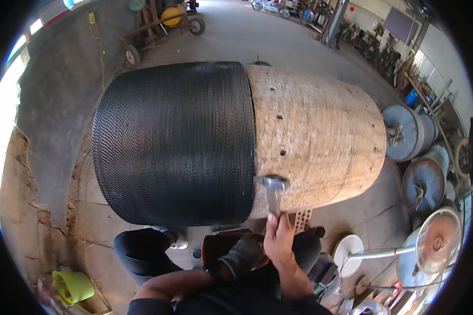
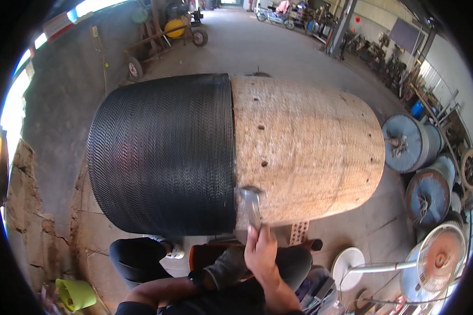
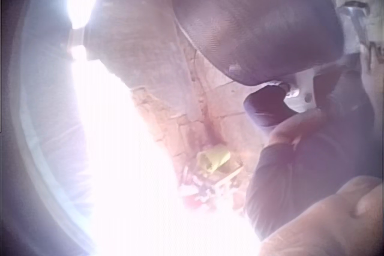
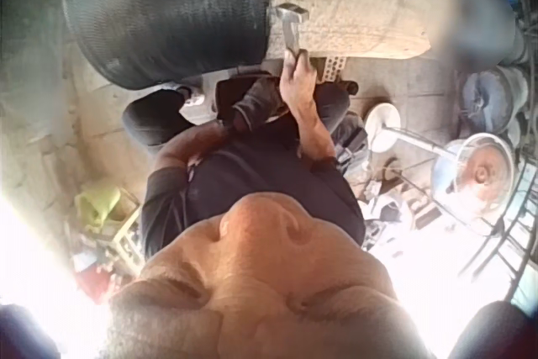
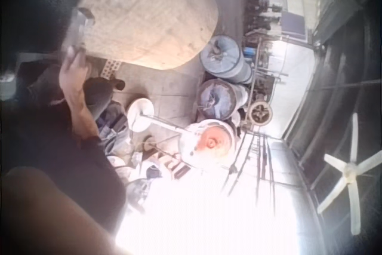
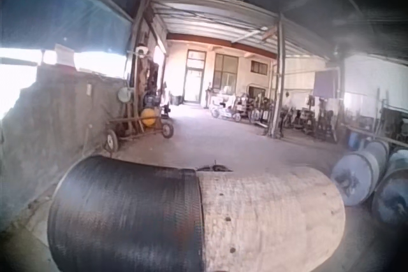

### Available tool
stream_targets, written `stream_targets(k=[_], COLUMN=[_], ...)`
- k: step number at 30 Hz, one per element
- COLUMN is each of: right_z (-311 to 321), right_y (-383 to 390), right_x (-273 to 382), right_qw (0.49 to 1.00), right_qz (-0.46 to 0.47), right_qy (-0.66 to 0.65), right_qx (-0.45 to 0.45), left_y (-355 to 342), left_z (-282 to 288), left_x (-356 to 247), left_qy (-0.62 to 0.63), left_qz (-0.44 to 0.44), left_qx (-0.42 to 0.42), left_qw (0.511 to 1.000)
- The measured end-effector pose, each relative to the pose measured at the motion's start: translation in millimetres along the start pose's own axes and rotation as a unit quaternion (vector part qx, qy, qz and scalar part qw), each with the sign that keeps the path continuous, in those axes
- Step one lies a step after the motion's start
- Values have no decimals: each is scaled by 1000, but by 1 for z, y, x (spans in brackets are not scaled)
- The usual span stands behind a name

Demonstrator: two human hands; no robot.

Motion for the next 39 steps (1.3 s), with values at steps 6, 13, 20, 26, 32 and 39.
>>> stream_targets(k=[6,13,20,26,32,39], right_z=[27,32,0,21,24,14], right_y=[4,19,6,16,7,-2], right_x=[17,10,4,1,16,20], right_qw=[968,985,996,996,995,995], right_qz=[138,-22,35,68,23,73], right_qy=[-169,-145,84,-1,-24,57], right_qx=[-121,-91,11,-53,-91,-46], left_y=[-6,-51,-98,-107,-111,-114], left_z=[39,148,236,244,243,240], left_x=[-33,-39,-30,-22,-21,-18], left_qy=[-48,-103,-282,-318,-338,-360], left_qz=[-100,-85,-244,-222,-212,-225], left_qx=[-43,-193,-351,-375,-393,-403], left_qw=[993,972,859,842,828,811])
Point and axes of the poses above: each hand's wrist, its own y-axis away from the middle knuckle, its own z-axis out of the back of the hand, x = y × z, the point moved 7 cm from there along -y, towards the middle knuckle, and after that the axes turned 14 degrees about -x, right-handed, at the moved point
